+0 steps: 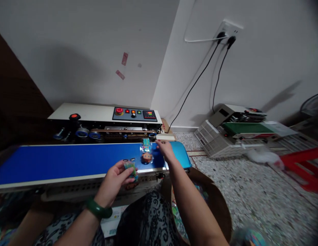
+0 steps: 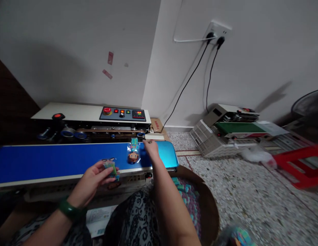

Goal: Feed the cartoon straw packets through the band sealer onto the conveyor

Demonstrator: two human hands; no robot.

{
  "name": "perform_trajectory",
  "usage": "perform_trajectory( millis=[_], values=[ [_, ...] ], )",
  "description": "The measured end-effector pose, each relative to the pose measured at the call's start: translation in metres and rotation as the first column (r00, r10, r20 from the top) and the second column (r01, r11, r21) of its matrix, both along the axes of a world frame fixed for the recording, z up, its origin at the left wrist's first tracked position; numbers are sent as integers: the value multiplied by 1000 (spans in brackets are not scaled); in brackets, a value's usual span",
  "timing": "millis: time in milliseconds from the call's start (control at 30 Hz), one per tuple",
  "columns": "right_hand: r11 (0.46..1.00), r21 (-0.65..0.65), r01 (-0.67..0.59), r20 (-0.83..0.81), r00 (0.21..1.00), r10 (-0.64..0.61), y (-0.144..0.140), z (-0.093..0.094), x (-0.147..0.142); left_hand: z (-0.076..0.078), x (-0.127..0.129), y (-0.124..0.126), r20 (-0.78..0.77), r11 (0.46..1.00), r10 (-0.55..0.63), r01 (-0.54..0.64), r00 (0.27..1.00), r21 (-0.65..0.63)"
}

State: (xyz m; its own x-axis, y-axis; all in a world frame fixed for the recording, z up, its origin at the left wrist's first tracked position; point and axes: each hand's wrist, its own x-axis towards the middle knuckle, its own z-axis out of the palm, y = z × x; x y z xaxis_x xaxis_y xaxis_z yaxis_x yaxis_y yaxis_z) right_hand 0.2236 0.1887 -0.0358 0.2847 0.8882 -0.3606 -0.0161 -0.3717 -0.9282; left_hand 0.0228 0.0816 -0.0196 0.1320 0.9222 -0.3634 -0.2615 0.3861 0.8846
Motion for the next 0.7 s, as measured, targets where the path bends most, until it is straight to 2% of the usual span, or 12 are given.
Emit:
perform_trajectory(
  millis=[100,200,267,367,433,500,600,700],
  values=[
    [991,135,-1,11,1000,-1,-20,18,-7,-1,-1,1,-32,1000,30,-29,999,11],
    [929,341,-139,88,989,116,-48,48,-19,-2,-1,1,-113,998,24,-17,993,54],
    [890,403,-213,130,976,175,-65,69,-27,-2,0,0,-162,993,2,17,987,118],
    [847,473,-242,20,964,264,-84,91,-36,-4,1,-2,-235,973,-32,85,971,216],
    [808,517,-282,-25,939,344,-92,98,-37,-5,2,-3,-256,957,-52,122,965,264],
    [775,527,-347,8,915,404,-98,100,-35,-4,3,-4,-257,945,-73,149,964,291],
    [744,492,-451,150,886,438,-105,100,-33,-2,4,-5,-262,932,-98,180,960,314],
    [693,425,-582,329,813,481,-109,96,-34,0,5,-6,-276,912,-116,212,954,350]
  ],
)
